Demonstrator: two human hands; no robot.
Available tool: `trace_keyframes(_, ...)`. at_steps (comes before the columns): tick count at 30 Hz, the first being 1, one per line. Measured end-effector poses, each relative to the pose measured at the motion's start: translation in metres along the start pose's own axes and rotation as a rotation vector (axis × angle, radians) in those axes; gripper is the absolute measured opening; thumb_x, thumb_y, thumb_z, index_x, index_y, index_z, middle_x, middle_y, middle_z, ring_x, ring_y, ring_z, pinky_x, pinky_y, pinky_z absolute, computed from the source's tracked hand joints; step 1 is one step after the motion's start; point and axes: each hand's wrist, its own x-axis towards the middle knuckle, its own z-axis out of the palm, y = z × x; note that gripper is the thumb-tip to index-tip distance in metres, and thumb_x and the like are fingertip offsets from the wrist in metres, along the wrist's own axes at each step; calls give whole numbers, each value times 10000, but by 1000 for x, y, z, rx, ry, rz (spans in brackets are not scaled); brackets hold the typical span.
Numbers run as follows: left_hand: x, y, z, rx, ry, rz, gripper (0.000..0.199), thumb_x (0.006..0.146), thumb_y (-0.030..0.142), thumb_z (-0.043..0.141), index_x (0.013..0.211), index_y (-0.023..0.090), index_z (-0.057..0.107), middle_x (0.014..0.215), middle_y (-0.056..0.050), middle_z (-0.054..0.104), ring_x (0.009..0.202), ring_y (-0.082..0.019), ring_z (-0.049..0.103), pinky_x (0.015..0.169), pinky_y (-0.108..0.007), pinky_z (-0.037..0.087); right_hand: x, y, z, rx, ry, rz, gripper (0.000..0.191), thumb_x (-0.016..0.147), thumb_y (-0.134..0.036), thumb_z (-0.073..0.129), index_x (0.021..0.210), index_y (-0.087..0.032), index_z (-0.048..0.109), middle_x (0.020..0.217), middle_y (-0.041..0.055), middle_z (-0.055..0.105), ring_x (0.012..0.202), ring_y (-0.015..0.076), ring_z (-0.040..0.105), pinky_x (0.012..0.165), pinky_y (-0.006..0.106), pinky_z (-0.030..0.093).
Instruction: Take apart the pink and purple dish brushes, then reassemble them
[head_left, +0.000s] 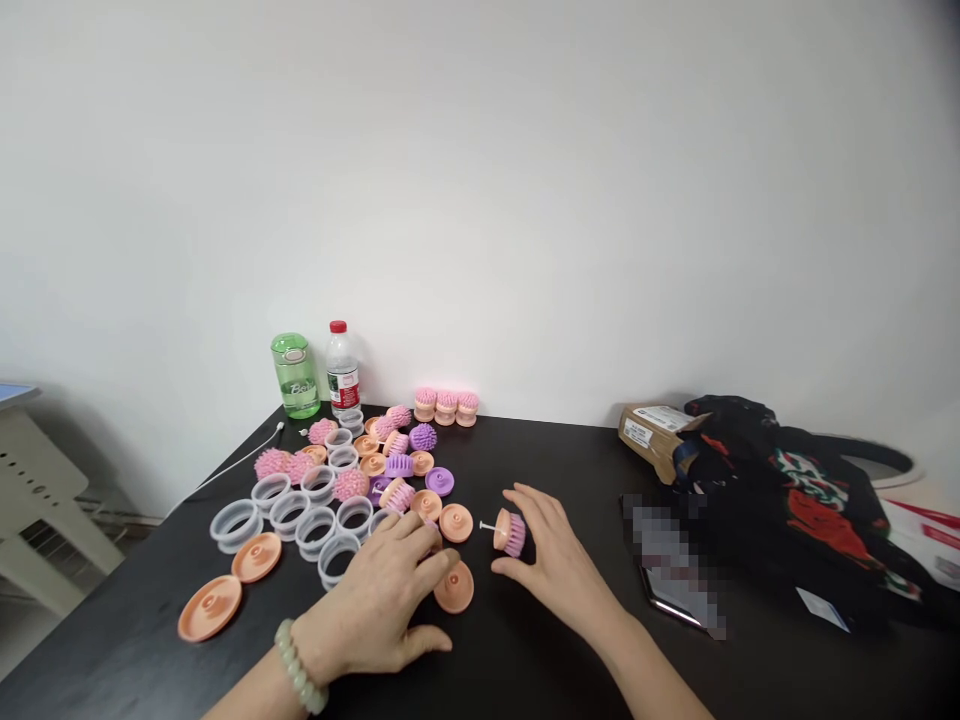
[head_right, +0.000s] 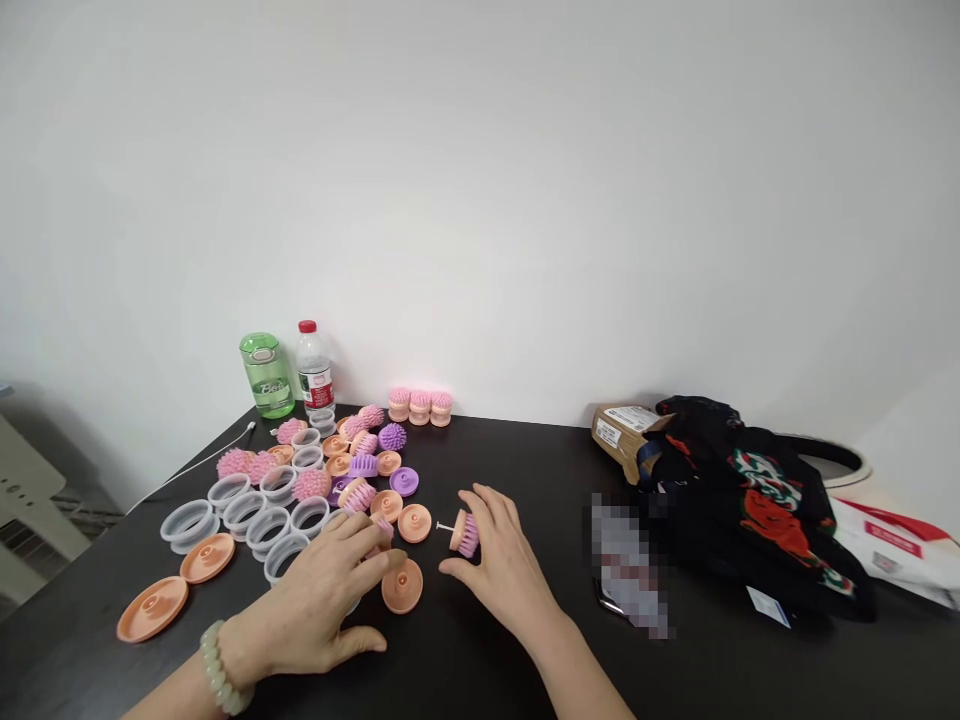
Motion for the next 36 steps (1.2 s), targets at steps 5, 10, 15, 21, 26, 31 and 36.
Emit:
trace_keyframes(5,2,2,7,20,39,180,544,817,562,670,1256,265,549,1105,-79,641,994,-287,519,883,-434,402,-2,0,0,100,-114,42,616,701,-99,724,1268,-272,556,1255,75,611,1188,303,570,1018,486,477)
trace_keyframes(10,2,3,19,31,84,179,415,822,619,628,808,207,581,799,-20,645,783,-219,499,825,-407,372,-6,-19,9,173,-171,-14,471,709,-51,671,1121,-275,624,1090,33,643,1022,259,639,915,405,527)
trace_keyframes(15,3,3,19,83,198,118,398,894,570,566,750,200,539,689,-5,586,736,-208,490,761,-378,370,-9,-42,30,324,-150,-39,572,699,-22,656,1208,-270,569,1122,38,588,1021,234,631,903,385,553)
trace_keyframes(21,5,5,21,103,328,135,343,901,511,590,820,181,549,821,-45,617,755,-215,514,767,-396,420,2,-40,28,391,-150,-145,458,750,-42,648,1145,-269,604,1142,26,613,1024,201,630,829,318,591)
trace_keyframes(26,9,10,34,172,510,256,335,940,489,527,830,179,590,736,-33,574,720,-207,512,778,-399,456,57,-11,11,131,24,-123,290,860,-189,615,1148,-219,602,1168,71,617,971,206,654,815,358,592)
trace_keyframes(31,24,7,83,175,658,279,220,909,135,534,709,218,570,626,24,551,720,-158,547,753,-308,445,145,17,19,-32,63,15,469,856,-188,630,1314,-180,525,1282,130,566,1147,257,594,945,400,519)
trace_keyframes(36,34,-6,127,171,902,147,395,937,144,420,550,215,462,510,10,462,628,-166,463,655,-305,428,211,32,52,-114,109,215,502,857,-230,690,1326,-147,529,1214,141,604,1135,290,593,969,451,479)
